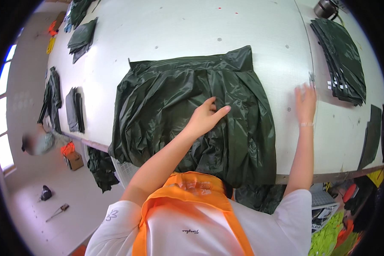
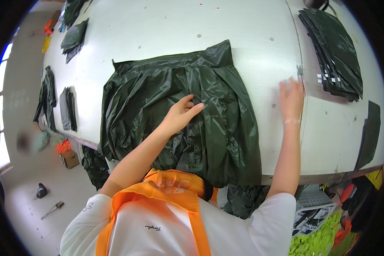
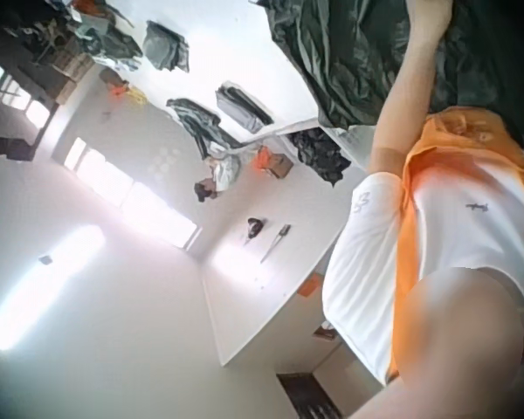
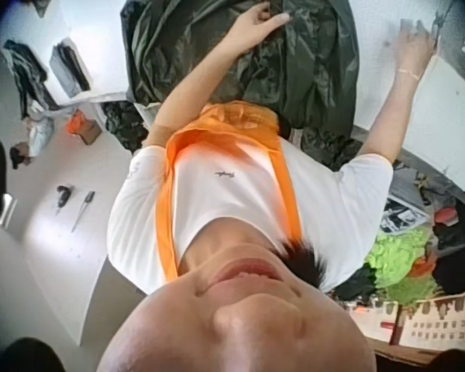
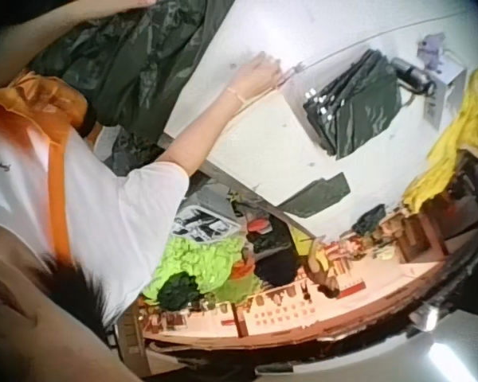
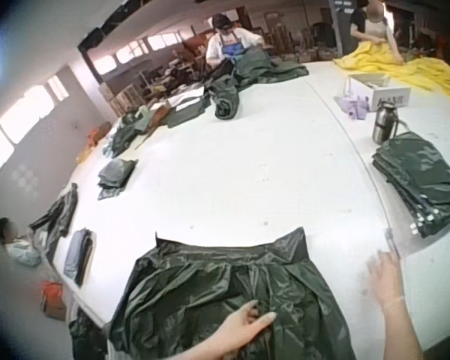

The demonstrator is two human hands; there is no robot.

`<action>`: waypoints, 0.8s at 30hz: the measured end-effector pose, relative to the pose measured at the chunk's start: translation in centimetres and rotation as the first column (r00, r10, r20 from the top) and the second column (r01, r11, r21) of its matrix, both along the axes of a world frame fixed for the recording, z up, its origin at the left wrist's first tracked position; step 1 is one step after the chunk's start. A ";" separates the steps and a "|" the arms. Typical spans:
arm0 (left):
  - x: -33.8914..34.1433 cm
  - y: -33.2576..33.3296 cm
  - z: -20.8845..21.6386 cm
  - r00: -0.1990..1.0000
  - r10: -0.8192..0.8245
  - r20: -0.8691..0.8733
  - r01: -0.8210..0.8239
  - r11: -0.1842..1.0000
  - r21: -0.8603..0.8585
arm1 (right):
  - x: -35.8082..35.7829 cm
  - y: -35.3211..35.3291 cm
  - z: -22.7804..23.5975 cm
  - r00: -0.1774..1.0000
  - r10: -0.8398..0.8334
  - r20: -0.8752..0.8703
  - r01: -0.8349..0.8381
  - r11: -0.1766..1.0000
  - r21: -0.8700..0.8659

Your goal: The person folds a dark green jacket on a white table, aligning the sleeves and smoothing the fabric. They then unfold the jacket, spread it flat, and use a small blade to cut a tag or thread near the collar before refolding the garment.

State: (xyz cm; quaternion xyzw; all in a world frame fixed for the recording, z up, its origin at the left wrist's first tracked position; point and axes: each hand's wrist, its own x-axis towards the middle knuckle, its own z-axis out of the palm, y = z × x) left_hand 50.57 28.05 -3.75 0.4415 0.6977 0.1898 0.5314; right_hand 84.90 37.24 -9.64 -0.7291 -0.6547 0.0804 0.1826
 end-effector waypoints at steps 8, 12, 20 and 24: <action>2.0 0.0 -1.3 0.997 0.047 0.053 -0.057 0.976 0.209 | -16.7 -15.4 4.5 0.530 0.134 -0.837 -0.410 0.905 -0.114; -0.2 -4.4 4.1 0.933 -0.024 0.359 -0.112 0.929 0.354 | -13.5 -14.5 2.7 0.390 -0.006 -0.921 -0.290 0.948 -0.129; -6.0 -4.3 4.3 0.987 -0.133 -0.091 0.159 0.891 0.424 | -5.1 -5.2 0.5 0.319 -0.269 -0.909 0.351 0.924 -0.150; -12.4 -0.5 2.2 0.952 0.038 -0.304 0.135 0.839 0.526 | -1.0 -1.5 -0.7 0.926 -0.256 -0.277 0.255 0.966 -0.038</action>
